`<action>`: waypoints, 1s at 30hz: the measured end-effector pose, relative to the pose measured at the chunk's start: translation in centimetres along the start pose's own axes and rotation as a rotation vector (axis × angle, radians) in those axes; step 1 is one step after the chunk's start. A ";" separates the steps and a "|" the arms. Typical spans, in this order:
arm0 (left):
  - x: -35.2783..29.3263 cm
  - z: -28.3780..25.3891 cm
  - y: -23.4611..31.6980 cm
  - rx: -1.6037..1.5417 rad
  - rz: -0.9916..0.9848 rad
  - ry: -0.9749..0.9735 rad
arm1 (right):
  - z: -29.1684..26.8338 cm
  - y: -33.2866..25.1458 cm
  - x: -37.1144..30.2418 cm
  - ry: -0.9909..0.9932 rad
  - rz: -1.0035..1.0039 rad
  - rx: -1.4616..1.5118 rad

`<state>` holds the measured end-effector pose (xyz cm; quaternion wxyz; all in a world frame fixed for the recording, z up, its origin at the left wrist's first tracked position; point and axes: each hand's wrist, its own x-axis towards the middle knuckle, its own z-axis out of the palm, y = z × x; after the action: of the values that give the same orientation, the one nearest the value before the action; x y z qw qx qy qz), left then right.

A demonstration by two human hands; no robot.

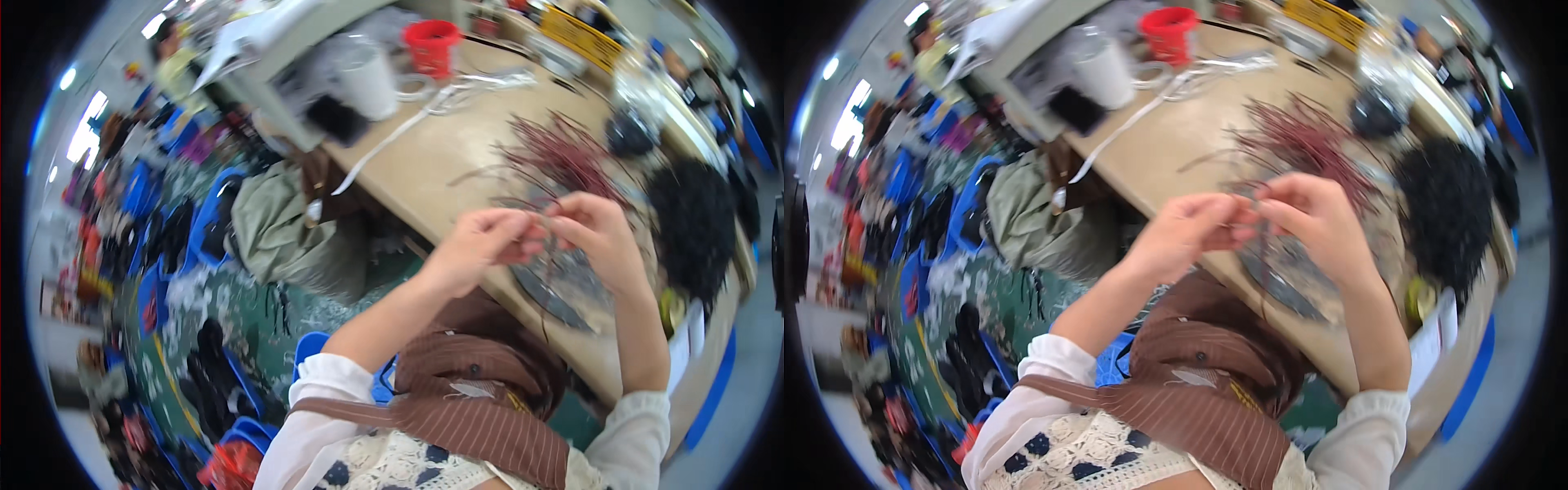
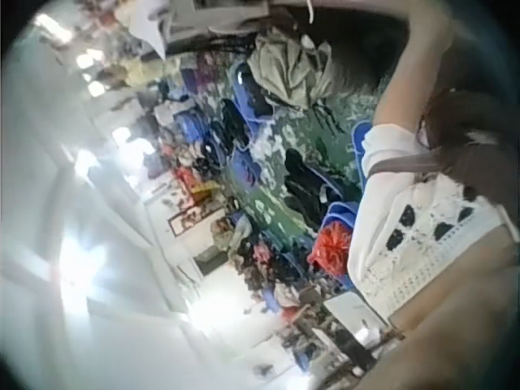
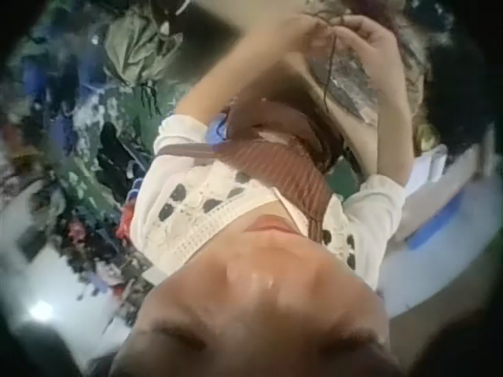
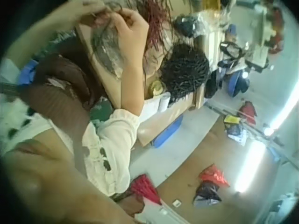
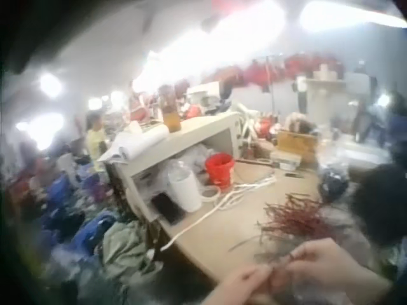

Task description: The person takes red cords from a plastic bag and ties them into small loops by hand. They repeatedly pick up individual cords, fold them, and tie knots to create a pile of finished cord loops on the table.

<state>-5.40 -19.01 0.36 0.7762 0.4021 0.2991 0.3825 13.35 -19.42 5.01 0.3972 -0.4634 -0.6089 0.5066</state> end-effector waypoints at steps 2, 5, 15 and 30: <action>0.5 0.3 -0.1 -0.015 0.002 -0.017 | -0.3 0.5 -0.4 0.011 0.035 0.095; 0.9 0.8 -0.9 -0.003 -0.016 -0.023 | -0.6 1.3 -0.8 0.055 0.038 0.158; 0.8 1.2 -1.8 0.169 0.105 0.040 | 0.2 2.2 -1.3 0.125 0.003 0.184; 1.5 1.4 -3.7 -0.024 0.095 0.095 | 3.1 5.1 -3.1 0.107 0.043 0.559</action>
<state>-2.18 -19.71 -2.31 0.7470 0.3880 0.3114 0.4410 12.06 -22.86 -0.61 0.5302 -0.3748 -0.4139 0.6380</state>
